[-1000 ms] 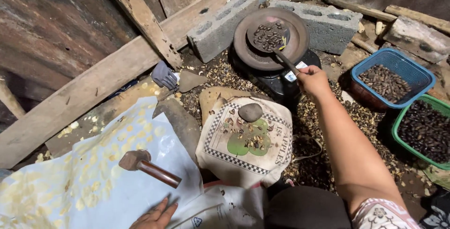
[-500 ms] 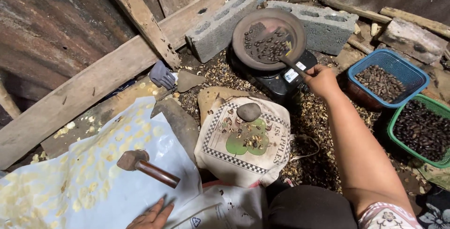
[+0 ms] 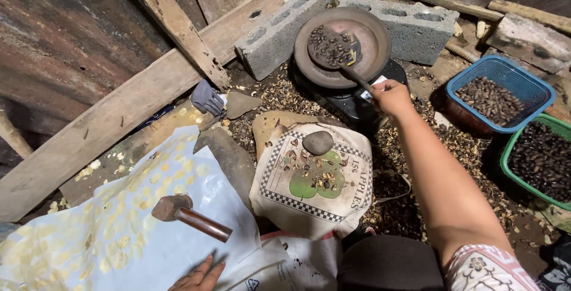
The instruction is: The person uses a hammer to crack open cocoa beans on a white sheet, then uses a stone to further process the beans on a patterned cloth. They also stir beans in a pan on a portable stove.
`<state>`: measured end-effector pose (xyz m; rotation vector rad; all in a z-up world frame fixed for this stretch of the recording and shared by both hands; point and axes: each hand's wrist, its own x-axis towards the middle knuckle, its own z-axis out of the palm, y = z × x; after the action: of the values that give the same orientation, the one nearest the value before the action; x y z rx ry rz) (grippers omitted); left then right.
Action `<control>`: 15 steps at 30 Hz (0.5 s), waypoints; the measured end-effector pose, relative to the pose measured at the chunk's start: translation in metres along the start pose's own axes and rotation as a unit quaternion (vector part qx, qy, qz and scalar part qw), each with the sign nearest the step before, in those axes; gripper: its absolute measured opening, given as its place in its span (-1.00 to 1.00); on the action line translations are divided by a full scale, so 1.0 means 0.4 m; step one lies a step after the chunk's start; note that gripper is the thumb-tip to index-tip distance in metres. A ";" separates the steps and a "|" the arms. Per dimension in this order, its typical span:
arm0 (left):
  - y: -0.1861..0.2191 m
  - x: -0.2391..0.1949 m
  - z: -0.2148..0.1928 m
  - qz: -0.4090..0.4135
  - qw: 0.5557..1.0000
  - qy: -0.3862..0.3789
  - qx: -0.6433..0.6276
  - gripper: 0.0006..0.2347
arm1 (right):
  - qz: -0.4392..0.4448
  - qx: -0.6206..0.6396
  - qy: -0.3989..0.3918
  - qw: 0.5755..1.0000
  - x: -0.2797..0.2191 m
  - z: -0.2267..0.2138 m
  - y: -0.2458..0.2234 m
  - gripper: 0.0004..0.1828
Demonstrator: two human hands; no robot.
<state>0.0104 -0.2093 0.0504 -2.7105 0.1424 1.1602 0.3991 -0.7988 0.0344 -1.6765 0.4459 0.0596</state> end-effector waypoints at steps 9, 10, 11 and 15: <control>-0.027 0.033 0.044 0.029 0.999 0.010 0.043 -0.58 | -0.008 -0.015 0.006 1.000 -0.022 -0.014 -0.023 -0.95; -0.017 0.029 0.049 0.030 0.998 0.054 0.028 -0.60 | -0.008 -0.038 0.017 0.999 -0.017 -0.011 -0.020 -0.93; -0.008 0.025 0.054 0.031 0.995 0.097 0.013 -0.61 | -0.008 -0.061 0.028 0.998 -0.012 -0.008 -0.017 -0.90; -0.008 0.002 -0.044 0.047 0.987 -0.147 0.032 -0.56 | -0.039 -0.045 0.027 0.998 0.007 0.004 0.032 -0.90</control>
<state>0.0239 -0.2101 0.0621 -2.4655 0.2610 1.5386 0.3981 -0.7992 0.0212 -1.7857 0.4235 -0.0244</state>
